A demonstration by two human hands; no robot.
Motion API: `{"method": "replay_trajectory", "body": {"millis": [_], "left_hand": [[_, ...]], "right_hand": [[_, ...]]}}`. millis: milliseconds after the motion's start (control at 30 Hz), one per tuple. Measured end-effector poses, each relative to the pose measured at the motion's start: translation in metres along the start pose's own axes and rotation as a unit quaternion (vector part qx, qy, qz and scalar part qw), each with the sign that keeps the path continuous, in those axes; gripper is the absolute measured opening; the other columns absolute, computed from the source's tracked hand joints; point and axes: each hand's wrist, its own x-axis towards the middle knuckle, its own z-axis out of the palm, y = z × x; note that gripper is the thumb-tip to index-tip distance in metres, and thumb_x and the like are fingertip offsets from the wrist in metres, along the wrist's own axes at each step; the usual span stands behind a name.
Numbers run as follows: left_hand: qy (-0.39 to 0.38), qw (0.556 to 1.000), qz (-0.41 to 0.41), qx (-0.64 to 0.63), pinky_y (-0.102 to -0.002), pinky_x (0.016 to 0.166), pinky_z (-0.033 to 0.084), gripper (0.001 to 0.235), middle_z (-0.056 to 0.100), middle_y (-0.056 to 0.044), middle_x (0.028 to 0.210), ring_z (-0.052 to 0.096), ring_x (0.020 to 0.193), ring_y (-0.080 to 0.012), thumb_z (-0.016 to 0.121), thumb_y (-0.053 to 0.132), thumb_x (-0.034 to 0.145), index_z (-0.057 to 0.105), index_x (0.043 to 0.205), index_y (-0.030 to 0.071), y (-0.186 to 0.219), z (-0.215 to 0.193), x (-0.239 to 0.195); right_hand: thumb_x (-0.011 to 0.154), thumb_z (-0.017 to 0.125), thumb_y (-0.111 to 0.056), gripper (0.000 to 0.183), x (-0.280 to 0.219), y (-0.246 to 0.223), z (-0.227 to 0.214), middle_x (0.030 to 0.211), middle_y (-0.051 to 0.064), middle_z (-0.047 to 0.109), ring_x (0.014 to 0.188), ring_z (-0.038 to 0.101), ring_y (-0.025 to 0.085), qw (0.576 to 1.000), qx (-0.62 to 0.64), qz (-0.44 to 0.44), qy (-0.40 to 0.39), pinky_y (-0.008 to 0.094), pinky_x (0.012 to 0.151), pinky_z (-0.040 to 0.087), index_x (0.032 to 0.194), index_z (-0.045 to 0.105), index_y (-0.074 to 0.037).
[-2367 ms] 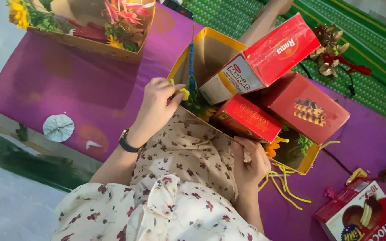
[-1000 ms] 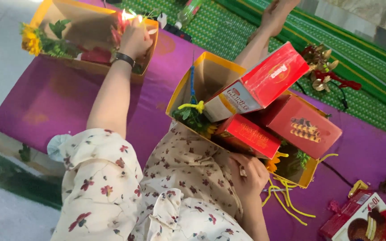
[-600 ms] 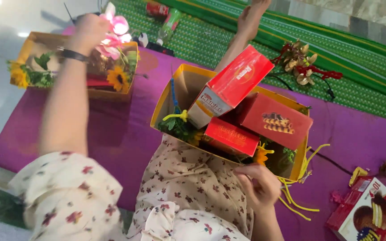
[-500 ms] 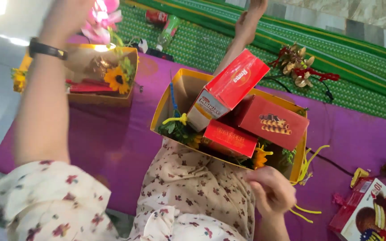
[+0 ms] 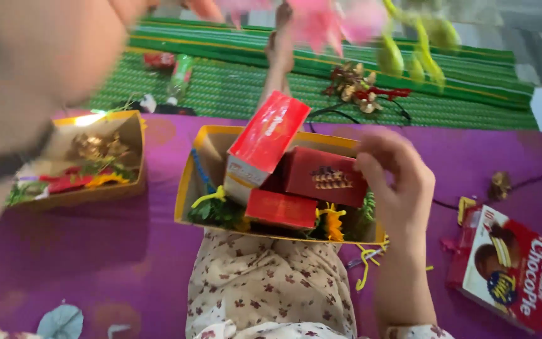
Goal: The person arranges artificial flowers into a gift basket containing boxes of crackers and cookies. They handle a yellow flower, a pink orchid, a sunflower, and a pink flower, placing them among the items in the basket.
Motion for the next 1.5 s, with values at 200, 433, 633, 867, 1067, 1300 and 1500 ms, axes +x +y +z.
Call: {"method": "replay_trajectory", "body": {"millis": [200,433,633,867,1067,1300,1500], "left_hand": [[-0.084,0.977,-0.041,-0.192,-0.029,0.063,0.065,0.033,0.07,-0.01,0.099,0.074,0.083,-0.0168,0.056,0.027,0.09,0.065,0.11,0.002,0.02,0.101,0.003],[-0.147,0.972,0.036,-0.182,-0.029,0.066,0.067,0.095,0.054,-0.041,0.142,0.078,0.087,-0.0268,0.037,0.066,0.081,0.041,0.136,-0.011,0.004,0.161,0.004],[-0.133,0.958,-0.024,-0.252,-0.034,0.062,0.066,0.077,0.066,-0.034,0.116,0.077,0.077,-0.0293,0.043,0.058,0.075,0.051,0.117,-0.006,0.001,0.182,0.022],[-0.124,0.935,-0.097,-0.316,-0.034,0.06,0.059,0.067,0.079,-0.026,0.089,0.07,0.065,-0.026,0.049,0.045,0.07,0.062,0.111,-0.007,0.0,0.196,0.035],[-0.157,0.923,-0.079,-0.342,-0.03,0.067,0.058,0.084,0.061,-0.029,0.14,0.073,0.086,-0.0214,0.043,0.048,0.08,0.053,0.134,-0.015,-0.008,0.211,0.038],[-0.254,0.965,0.021,-0.067,-0.02,0.075,0.071,0.094,0.072,-0.018,0.14,0.081,0.096,-0.0158,0.037,0.07,0.074,0.046,0.145,0.008,0.006,0.185,0.027],[-0.281,0.957,0.069,-0.009,-0.025,0.076,0.07,0.084,0.072,-0.018,0.132,0.079,0.094,-0.0186,0.038,0.064,0.076,0.046,0.137,0.007,0.004,0.13,0.006]], "right_hand": [[0.09,0.06,0.0,0.066,0.011,0.01,-0.029,0.111,0.013,0.066,0.077,0.059,0.017,0.974,0.199,-0.045,0.095,0.027,0.07,0.049,0.154,0.046,-0.008],[0.115,0.057,0.013,0.047,0.015,0.049,-0.091,0.118,0.011,0.064,0.075,0.047,0.016,0.947,0.128,-0.25,0.155,0.031,0.07,0.043,0.145,0.067,-0.021],[0.122,0.051,0.008,0.043,-0.01,0.034,-0.086,0.134,0.014,0.057,0.112,0.057,0.025,0.978,0.111,-0.136,0.114,0.036,0.095,0.054,0.153,0.051,-0.021],[0.079,0.078,-0.008,0.1,-0.032,-0.013,-0.071,0.163,0.015,0.042,0.147,0.054,0.037,0.996,0.059,-0.029,0.052,0.044,0.114,0.063,0.167,0.033,-0.025],[0.114,0.065,0.013,0.046,-0.025,-0.008,-0.077,0.126,0.017,0.059,0.093,0.067,0.025,0.987,-0.118,-0.028,0.107,0.025,0.069,0.053,0.149,0.042,-0.005],[0.087,0.07,0.021,0.034,-0.009,-0.034,-0.123,0.098,0.017,0.074,0.061,0.054,0.019,0.929,-0.364,0.06,-0.033,0.031,0.054,0.041,0.12,0.077,0.016],[0.076,0.07,-0.015,0.036,0.024,-0.004,-0.113,0.084,0.004,0.078,0.064,0.069,0.031,0.825,-0.484,0.21,-0.204,0.045,0.063,0.053,0.108,0.083,-0.023]]}}
